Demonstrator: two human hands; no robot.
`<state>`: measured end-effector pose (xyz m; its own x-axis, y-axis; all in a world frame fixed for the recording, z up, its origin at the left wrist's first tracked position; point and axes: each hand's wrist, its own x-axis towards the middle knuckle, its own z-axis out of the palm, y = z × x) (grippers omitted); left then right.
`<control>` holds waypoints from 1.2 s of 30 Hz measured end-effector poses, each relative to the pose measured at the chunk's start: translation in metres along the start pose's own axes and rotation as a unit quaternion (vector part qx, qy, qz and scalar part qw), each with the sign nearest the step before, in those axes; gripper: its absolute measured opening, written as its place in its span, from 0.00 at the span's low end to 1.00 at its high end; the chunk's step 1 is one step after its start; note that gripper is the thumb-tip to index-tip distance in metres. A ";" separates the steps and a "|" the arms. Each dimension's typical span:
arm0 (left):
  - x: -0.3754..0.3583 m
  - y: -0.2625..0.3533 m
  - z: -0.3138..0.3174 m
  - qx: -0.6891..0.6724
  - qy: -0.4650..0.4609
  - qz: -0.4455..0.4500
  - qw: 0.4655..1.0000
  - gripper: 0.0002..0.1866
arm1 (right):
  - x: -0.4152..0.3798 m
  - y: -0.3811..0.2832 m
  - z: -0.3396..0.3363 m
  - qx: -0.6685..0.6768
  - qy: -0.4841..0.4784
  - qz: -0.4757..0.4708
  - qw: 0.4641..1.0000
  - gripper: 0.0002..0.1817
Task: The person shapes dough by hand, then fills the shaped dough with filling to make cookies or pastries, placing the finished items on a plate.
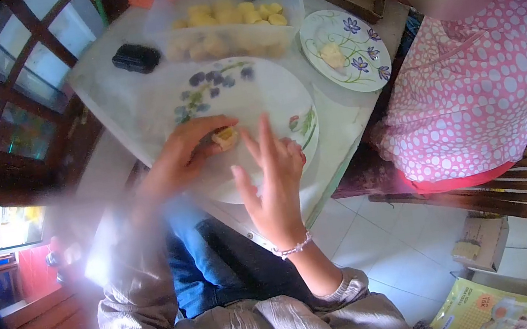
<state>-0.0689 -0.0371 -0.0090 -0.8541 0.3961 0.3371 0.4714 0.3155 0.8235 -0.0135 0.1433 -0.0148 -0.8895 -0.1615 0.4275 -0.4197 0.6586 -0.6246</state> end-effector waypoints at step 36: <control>-0.018 -0.002 0.006 0.216 0.055 -0.029 0.974 0.25 | 0.060 0.018 -0.013 0.201 -0.193 0.200 0.939 0.26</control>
<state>-0.0531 -0.0402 -0.0194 -0.8894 0.2795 0.3617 0.4496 0.6776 0.5820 -0.0721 0.1547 0.0084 -0.9570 -0.2667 -0.1141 -0.0040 0.4053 -0.9142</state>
